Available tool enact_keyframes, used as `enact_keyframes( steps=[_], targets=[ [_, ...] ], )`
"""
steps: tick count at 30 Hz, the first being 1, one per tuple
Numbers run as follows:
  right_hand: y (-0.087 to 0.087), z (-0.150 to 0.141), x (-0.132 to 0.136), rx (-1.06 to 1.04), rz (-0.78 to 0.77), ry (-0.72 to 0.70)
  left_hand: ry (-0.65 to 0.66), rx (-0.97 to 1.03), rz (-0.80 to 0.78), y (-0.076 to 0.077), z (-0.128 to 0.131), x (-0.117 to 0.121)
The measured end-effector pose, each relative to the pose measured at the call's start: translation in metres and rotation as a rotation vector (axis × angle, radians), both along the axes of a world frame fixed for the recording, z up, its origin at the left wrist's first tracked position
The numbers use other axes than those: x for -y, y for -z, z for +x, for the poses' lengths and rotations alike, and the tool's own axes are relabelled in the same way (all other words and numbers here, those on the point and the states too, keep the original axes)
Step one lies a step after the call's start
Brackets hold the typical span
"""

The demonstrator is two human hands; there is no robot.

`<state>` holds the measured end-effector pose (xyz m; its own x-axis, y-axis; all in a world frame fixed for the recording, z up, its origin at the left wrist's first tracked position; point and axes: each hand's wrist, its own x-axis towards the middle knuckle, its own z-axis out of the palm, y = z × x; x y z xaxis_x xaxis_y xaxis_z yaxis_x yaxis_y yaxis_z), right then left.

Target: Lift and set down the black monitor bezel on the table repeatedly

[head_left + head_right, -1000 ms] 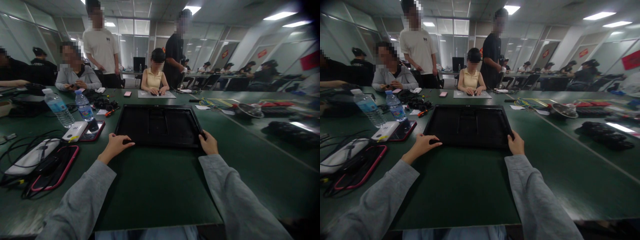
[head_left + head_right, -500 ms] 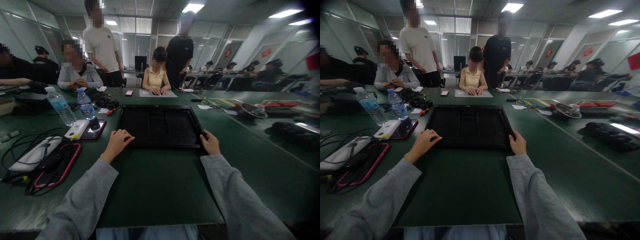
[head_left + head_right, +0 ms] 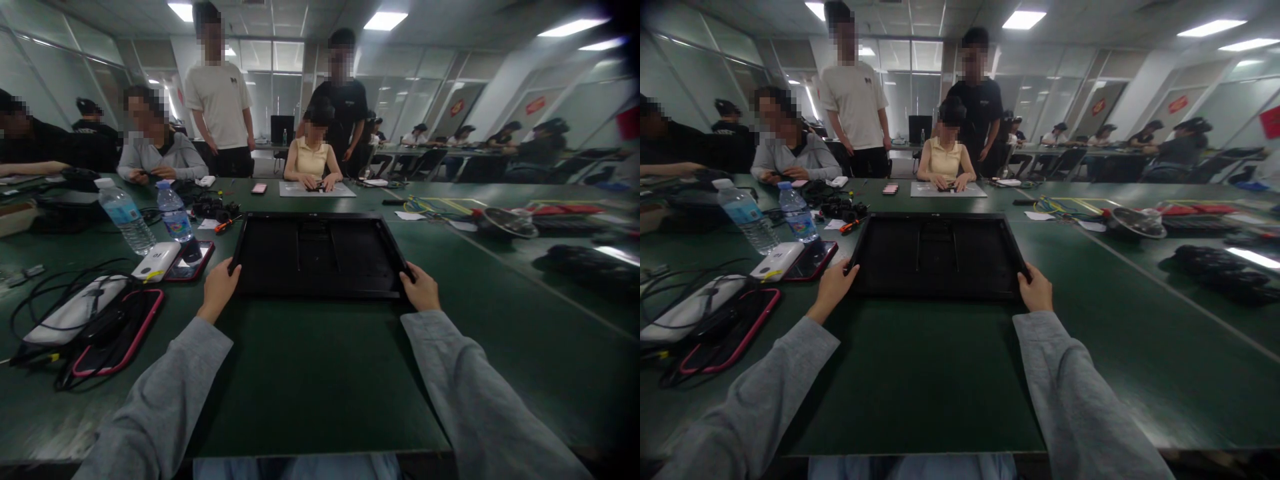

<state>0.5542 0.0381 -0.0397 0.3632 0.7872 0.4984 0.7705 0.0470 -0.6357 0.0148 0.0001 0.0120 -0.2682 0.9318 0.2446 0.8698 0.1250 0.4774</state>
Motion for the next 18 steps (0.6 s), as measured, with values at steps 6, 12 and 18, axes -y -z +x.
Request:
enact_keyframes(
  steps=[6,12,18],
  targets=[
    [0.0014,-0.0032,-0.0038,-0.008,-0.003,-0.043,-0.02,-0.006,0.045,0.0026,-0.0033,-0.002],
    [0.0034,-0.0028,-0.0075,-0.025,0.018,-0.109,-0.025,0.015,0.095,0.0039,-0.0035,-0.0035],
    [-0.0003,-0.0004,-0.0025,-0.036,0.011,-0.065,0.005,0.029,0.142,0.0009,0.0002,-0.0012]
  ],
)
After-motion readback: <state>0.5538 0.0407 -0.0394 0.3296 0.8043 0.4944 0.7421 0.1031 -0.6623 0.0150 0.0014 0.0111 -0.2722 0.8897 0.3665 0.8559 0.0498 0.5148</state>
